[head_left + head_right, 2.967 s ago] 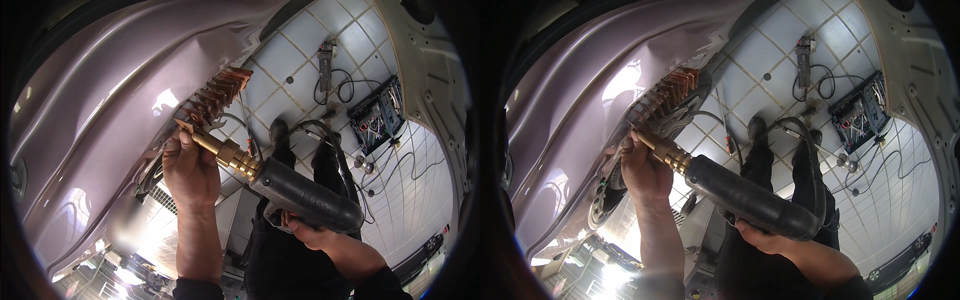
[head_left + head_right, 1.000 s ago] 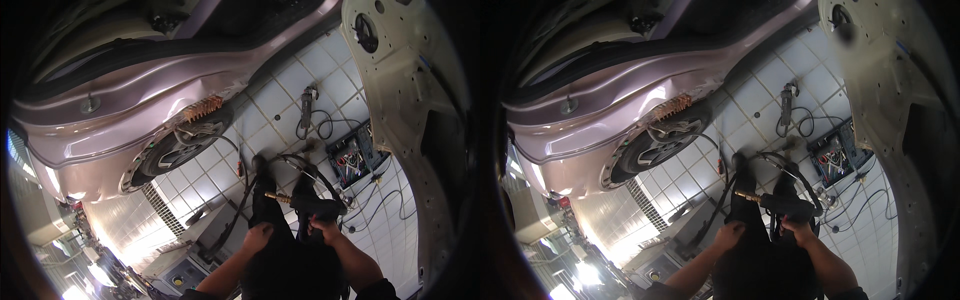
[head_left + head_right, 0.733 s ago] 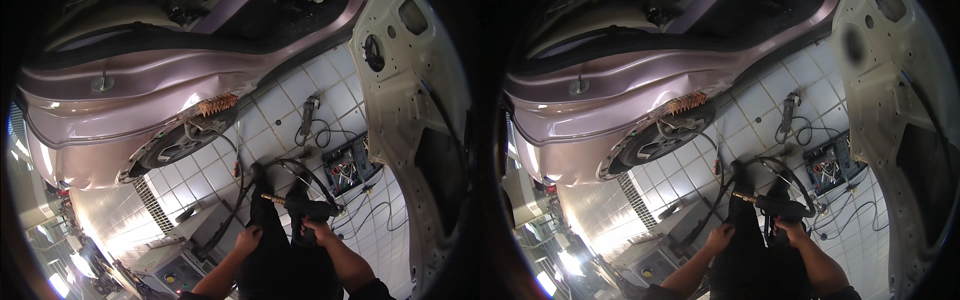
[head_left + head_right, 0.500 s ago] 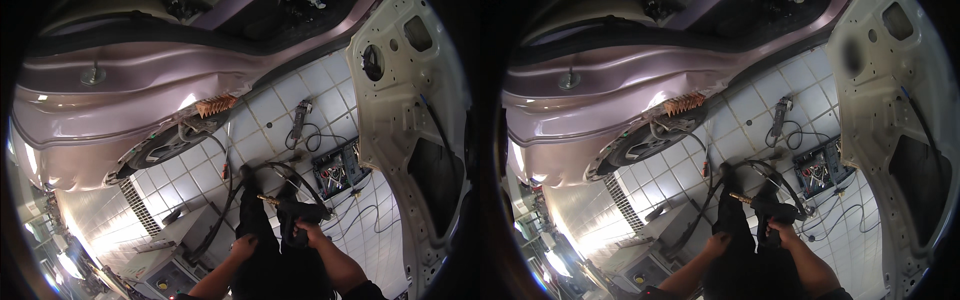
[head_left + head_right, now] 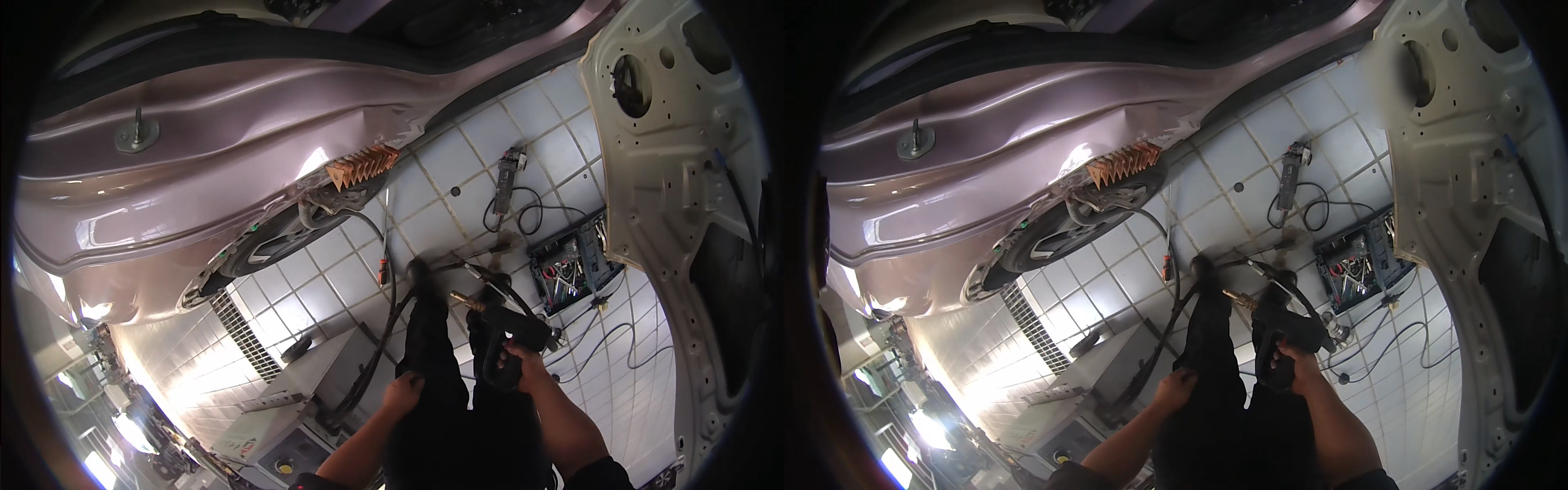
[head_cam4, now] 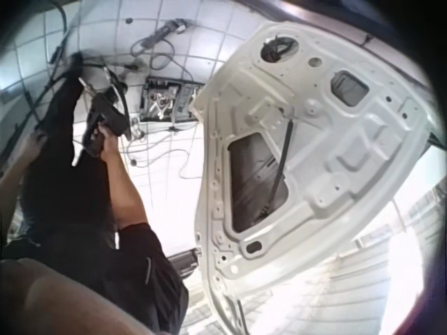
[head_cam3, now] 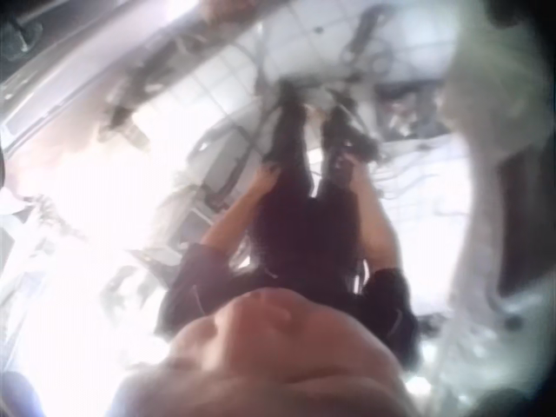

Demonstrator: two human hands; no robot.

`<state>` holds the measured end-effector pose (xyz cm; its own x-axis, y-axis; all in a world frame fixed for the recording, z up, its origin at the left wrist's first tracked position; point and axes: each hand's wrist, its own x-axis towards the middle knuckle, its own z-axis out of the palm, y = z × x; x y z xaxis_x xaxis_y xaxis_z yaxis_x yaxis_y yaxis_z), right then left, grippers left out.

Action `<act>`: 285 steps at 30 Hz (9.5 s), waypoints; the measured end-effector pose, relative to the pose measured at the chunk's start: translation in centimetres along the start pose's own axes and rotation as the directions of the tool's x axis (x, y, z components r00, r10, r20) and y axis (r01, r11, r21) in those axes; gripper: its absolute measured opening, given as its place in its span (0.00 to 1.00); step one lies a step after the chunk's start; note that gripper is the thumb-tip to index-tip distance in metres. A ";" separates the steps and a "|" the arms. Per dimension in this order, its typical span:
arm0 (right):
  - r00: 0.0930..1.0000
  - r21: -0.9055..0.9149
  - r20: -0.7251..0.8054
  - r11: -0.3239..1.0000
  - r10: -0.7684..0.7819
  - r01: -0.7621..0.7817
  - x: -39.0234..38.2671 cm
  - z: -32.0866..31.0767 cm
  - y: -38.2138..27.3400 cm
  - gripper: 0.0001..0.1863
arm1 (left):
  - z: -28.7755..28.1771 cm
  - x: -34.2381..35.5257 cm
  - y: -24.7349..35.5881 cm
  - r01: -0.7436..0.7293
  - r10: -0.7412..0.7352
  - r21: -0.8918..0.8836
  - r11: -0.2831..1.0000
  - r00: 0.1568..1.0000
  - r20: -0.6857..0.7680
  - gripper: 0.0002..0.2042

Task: The person uses a heat gun to apply heat to the rear quarter panel of a car, then uses a screwdriver and a hammer to push out a dent. Another person assists by holding the car door open. The person continues to heat and hammer the panel to smooth the surface.

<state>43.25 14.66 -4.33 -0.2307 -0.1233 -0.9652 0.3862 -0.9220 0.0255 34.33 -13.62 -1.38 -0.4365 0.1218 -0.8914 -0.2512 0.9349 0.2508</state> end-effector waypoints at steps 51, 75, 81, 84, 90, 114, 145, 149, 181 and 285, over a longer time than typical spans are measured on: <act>0.992 -0.277 -0.089 0.959 -0.089 0.061 2.9 -1.2 -6.8 0.10 | -0.4 -7.8 -3.4 0.092 -0.138 -0.274 0.957 0.979 -0.151 0.17; 0.977 -0.709 0.038 0.694 0.211 -0.122 -9.9 8.8 -0.1 0.11 | -0.9 -28.1 -8.0 -0.180 -0.057 -0.299 0.937 0.765 -0.642 0.11; 0.997 -0.513 0.066 0.856 -0.038 0.067 -5.4 3.0 -3.0 0.13 | -4.3 -22.8 -4.5 -0.142 0.072 -0.130 0.981 0.896 -0.437 0.12; 0.982 -0.442 0.089 0.877 -0.166 0.188 -3.6 0.1 -5.1 0.15 | -5.8 -18.3 -3.2 -0.120 0.069 -0.134 0.984 0.939 -0.336 0.12; 0.809 -0.617 -0.316 0.755 -0.496 0.223 11.3 -8.8 -9.6 0.26 | -2.5 1.1 -6.3 0.015 -0.020 -0.100 0.995 0.999 -0.050 0.12; 0.777 -0.827 0.364 -0.562 -0.514 0.015 28.3 -22.8 -20.9 0.13 | -0.3 34.6 -11.0 0.249 -0.121 0.263 0.932 0.898 -0.423 0.16; 0.714 0.161 0.647 0.963 -0.268 0.216 -1.2 43.8 -2.0 0.15 | -45.5 -19.9 5.1 -0.048 0.473 0.788 0.614 0.822 -0.318 0.20; 0.719 0.198 0.631 0.956 -0.293 0.216 -0.4 43.6 -2.6 0.13 | -47.8 -18.5 7.3 0.128 0.045 0.607 0.784 0.964 -0.261 0.21; 0.749 0.241 0.578 0.945 -0.323 0.222 0.1 43.1 -3.9 0.18 | -49.1 -15.9 9.4 0.208 0.583 0.970 0.125 0.776 -0.242 0.17; 0.865 0.392 0.384 0.905 -0.322 0.163 7.6 37.9 -12.4 0.13 | -47.8 -14.6 9.9 -0.202 0.318 0.272 0.941 0.803 -0.504 0.14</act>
<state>2.87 11.29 -2.13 -0.6669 0.0497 -0.7435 -0.0381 -0.9987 -0.0325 -3.10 -22.06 32.21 -0.8657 0.2269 -0.4461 0.0863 0.9457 0.3134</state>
